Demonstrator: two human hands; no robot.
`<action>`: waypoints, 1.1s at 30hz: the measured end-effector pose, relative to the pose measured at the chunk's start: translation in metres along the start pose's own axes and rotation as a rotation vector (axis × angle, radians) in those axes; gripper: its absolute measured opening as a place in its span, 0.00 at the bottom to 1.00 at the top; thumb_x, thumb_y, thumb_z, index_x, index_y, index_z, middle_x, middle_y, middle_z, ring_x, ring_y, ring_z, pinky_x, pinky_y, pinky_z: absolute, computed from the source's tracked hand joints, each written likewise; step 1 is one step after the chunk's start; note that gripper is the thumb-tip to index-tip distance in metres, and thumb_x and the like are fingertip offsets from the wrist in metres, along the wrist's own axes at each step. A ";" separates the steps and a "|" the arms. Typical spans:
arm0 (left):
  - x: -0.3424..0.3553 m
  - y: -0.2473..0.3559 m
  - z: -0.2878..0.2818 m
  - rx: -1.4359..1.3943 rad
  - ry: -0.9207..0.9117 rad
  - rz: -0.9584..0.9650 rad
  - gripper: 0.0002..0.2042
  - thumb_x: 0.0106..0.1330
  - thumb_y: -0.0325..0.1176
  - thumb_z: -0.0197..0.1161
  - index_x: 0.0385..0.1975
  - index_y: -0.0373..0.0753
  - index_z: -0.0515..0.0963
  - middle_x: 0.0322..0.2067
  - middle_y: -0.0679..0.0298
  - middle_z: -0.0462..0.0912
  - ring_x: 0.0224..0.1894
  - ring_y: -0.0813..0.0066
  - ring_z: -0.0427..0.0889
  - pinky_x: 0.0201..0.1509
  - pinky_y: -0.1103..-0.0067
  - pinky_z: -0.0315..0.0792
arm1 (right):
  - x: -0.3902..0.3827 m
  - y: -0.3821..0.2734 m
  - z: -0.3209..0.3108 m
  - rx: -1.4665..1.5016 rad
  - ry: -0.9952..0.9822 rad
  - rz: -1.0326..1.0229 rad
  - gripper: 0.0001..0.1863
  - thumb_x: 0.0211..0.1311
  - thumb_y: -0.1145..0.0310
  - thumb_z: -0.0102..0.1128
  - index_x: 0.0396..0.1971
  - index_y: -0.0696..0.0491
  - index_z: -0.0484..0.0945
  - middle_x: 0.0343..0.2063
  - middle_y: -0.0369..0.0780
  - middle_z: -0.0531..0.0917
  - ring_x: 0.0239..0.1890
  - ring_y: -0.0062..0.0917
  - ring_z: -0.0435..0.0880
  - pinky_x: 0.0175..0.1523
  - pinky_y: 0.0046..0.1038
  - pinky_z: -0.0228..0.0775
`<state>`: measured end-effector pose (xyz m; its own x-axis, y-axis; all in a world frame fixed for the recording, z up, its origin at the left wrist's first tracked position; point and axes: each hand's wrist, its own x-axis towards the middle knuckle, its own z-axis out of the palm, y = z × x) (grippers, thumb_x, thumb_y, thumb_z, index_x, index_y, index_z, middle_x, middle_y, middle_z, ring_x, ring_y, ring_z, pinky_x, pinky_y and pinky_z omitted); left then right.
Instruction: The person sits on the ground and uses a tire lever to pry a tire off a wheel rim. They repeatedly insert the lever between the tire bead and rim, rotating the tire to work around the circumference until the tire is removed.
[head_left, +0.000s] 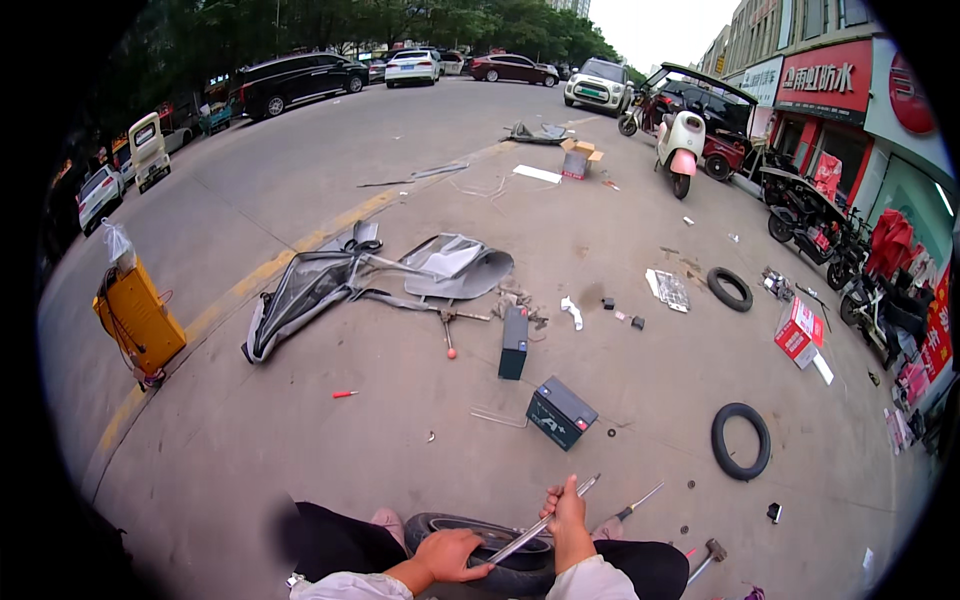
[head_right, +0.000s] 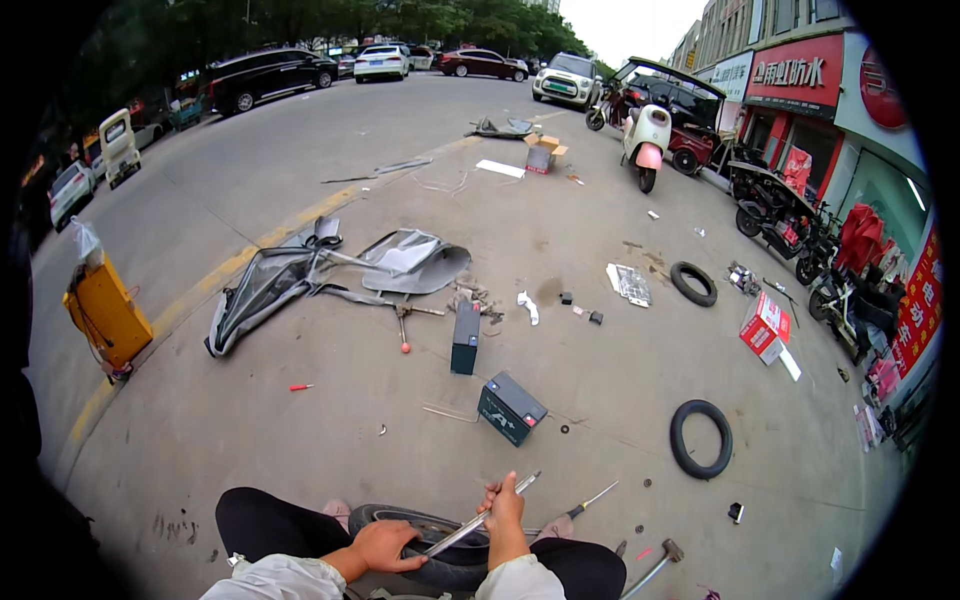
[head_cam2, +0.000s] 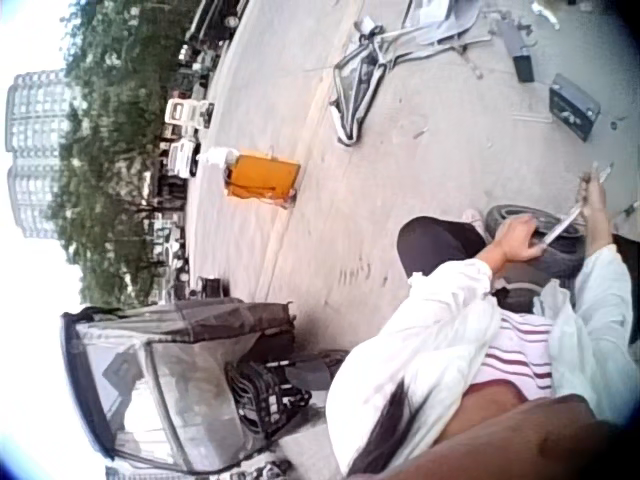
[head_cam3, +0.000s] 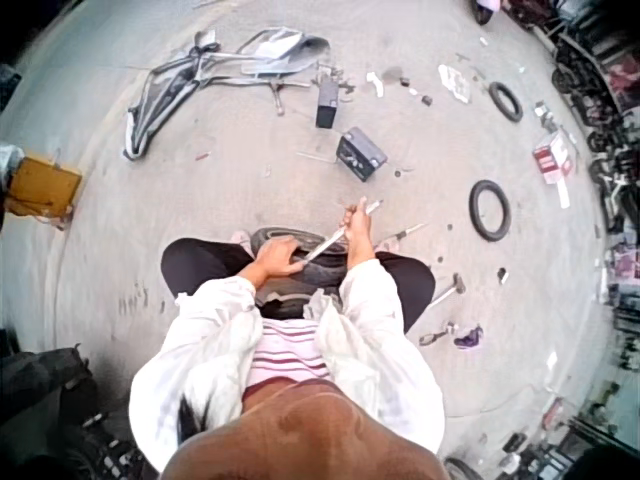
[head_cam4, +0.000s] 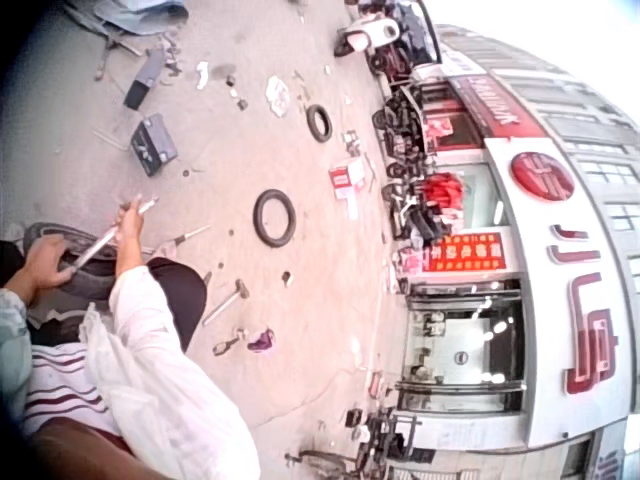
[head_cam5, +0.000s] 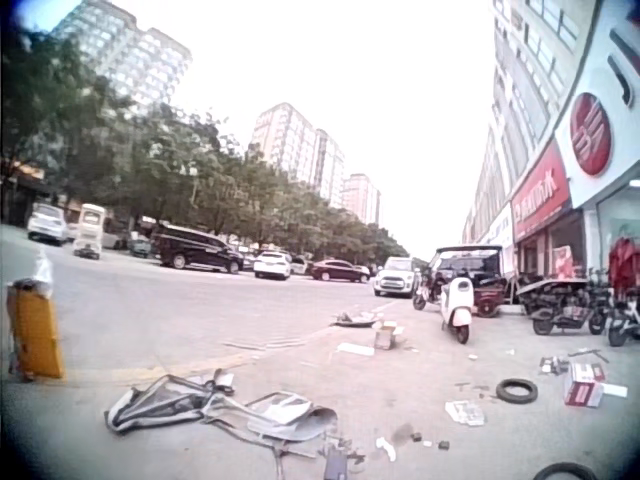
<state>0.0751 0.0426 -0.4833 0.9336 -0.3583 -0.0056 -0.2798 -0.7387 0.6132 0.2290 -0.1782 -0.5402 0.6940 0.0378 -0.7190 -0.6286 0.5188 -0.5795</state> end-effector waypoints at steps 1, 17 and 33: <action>-0.004 0.004 -0.002 -0.003 0.010 -0.024 0.26 0.58 0.59 0.60 0.39 0.40 0.82 0.32 0.56 0.81 0.38 0.55 0.82 0.42 0.65 0.76 | -0.006 0.003 0.001 -0.008 -0.010 0.006 0.33 0.67 0.34 0.44 0.24 0.53 0.70 0.13 0.31 0.60 0.13 0.20 0.57 0.20 0.26 0.56; 0.010 -0.010 -0.010 -0.015 -0.036 -0.181 0.20 0.64 0.52 0.54 0.35 0.42 0.84 0.35 0.56 0.85 0.41 0.53 0.82 0.43 0.64 0.76 | -0.015 0.020 -0.060 0.321 0.283 0.145 0.40 0.63 0.27 0.37 0.20 0.53 0.71 0.12 0.32 0.59 0.12 0.21 0.55 0.19 0.25 0.54; -0.004 -0.031 -0.001 -0.090 0.103 -0.208 0.17 0.62 0.48 0.58 0.29 0.39 0.83 0.31 0.53 0.83 0.37 0.50 0.81 0.39 0.62 0.73 | -0.126 0.003 0.031 0.160 -0.045 -0.265 0.33 0.68 0.34 0.43 0.14 0.46 0.57 0.09 0.30 0.51 0.10 0.20 0.49 0.18 0.27 0.48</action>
<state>0.0800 0.0677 -0.5010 0.9882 -0.1407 -0.0613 -0.0628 -0.7350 0.6752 0.1508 -0.1550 -0.4393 0.8432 -0.0809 -0.5315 -0.3631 0.6433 -0.6740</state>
